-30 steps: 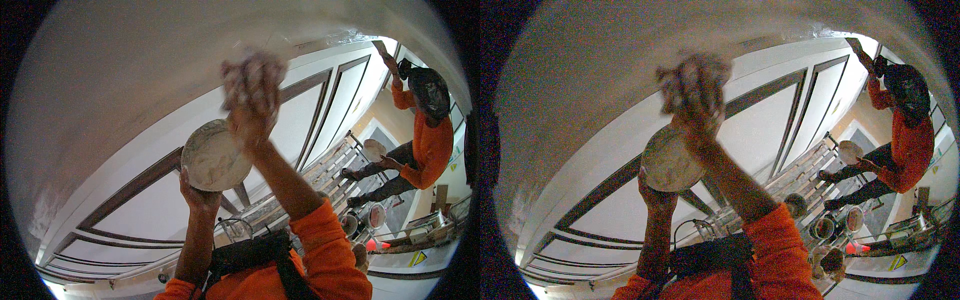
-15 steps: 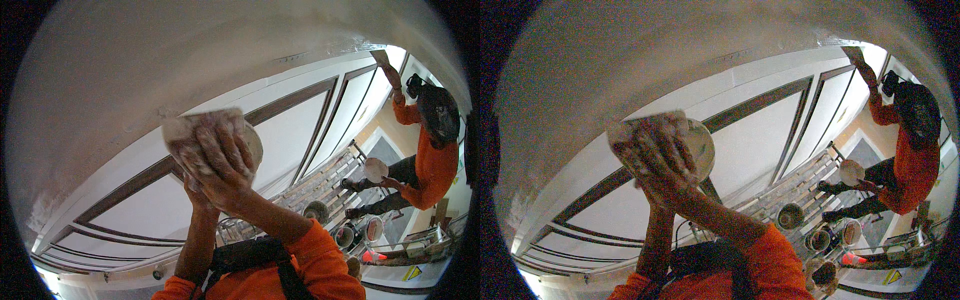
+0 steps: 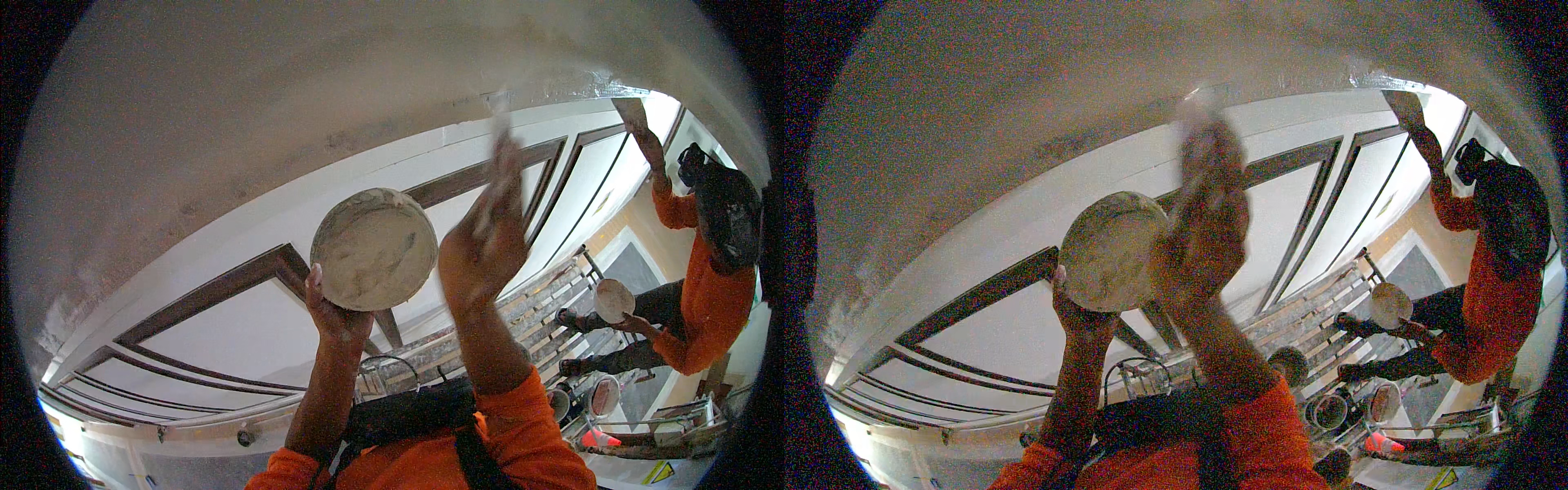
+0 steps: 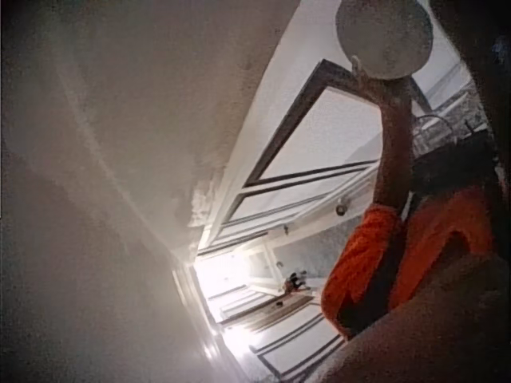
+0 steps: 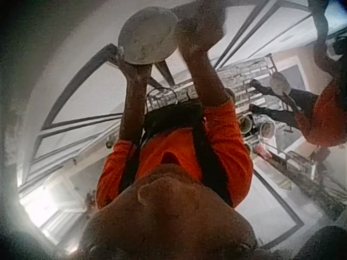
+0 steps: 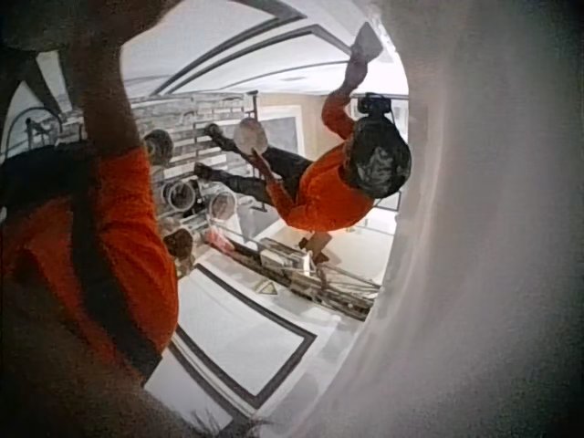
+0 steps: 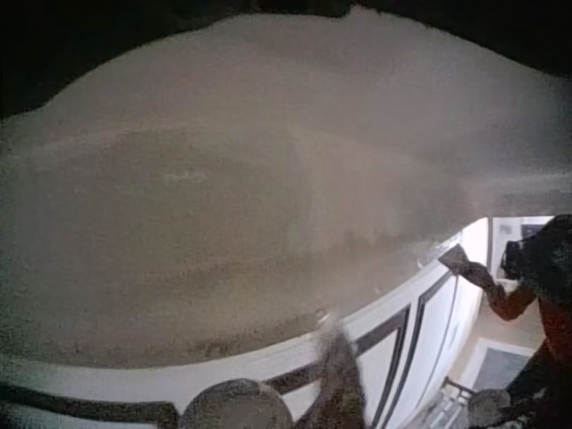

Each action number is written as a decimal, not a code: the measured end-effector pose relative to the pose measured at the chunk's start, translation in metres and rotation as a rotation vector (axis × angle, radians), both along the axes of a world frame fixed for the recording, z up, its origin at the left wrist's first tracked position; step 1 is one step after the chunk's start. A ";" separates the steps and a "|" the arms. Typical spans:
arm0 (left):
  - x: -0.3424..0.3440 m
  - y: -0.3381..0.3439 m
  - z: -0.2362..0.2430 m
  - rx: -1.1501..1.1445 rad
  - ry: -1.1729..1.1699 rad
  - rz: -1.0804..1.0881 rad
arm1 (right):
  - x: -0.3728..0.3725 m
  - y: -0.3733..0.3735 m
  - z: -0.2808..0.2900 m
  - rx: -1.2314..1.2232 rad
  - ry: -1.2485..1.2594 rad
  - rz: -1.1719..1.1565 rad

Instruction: The person applies joint compound to wall molding using a putty knife, scraping material from a mud tray and smoothing it over the seams and edges.

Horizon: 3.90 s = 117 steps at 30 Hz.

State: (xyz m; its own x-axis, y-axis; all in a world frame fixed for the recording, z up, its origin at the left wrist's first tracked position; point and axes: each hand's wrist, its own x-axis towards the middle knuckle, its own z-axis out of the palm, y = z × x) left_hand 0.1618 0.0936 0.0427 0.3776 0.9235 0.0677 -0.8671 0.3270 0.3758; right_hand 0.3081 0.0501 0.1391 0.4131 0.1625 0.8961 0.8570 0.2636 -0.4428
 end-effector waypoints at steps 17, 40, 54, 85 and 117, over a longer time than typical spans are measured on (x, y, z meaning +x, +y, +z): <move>-0.018 -0.010 -0.002 -0.012 -0.047 0.074 | -0.018 0.025 0.043 0.032 -0.245 -0.159; -0.069 -0.027 0.010 -0.011 0.040 -0.005 | -0.077 -0.040 0.042 -0.093 -0.253 0.025; -0.085 -0.049 0.011 -0.002 0.111 0.046 | -0.081 -0.044 0.077 -0.037 -0.005 -0.077; -0.081 -0.018 -0.008 -0.004 0.022 -0.031 | -0.122 0.004 -0.022 0.102 -0.382 -0.037; -0.095 -0.020 -0.007 0.041 0.151 0.021 | -0.128 -0.017 -0.034 -0.215 0.080 0.028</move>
State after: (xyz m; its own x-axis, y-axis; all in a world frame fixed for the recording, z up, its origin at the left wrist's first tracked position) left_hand 0.0669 0.0738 0.0356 0.3667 0.9290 0.0499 -0.8063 0.2907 0.5152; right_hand 0.1801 0.0332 0.1050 0.4739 0.3585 0.8043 0.8107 0.1790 -0.5574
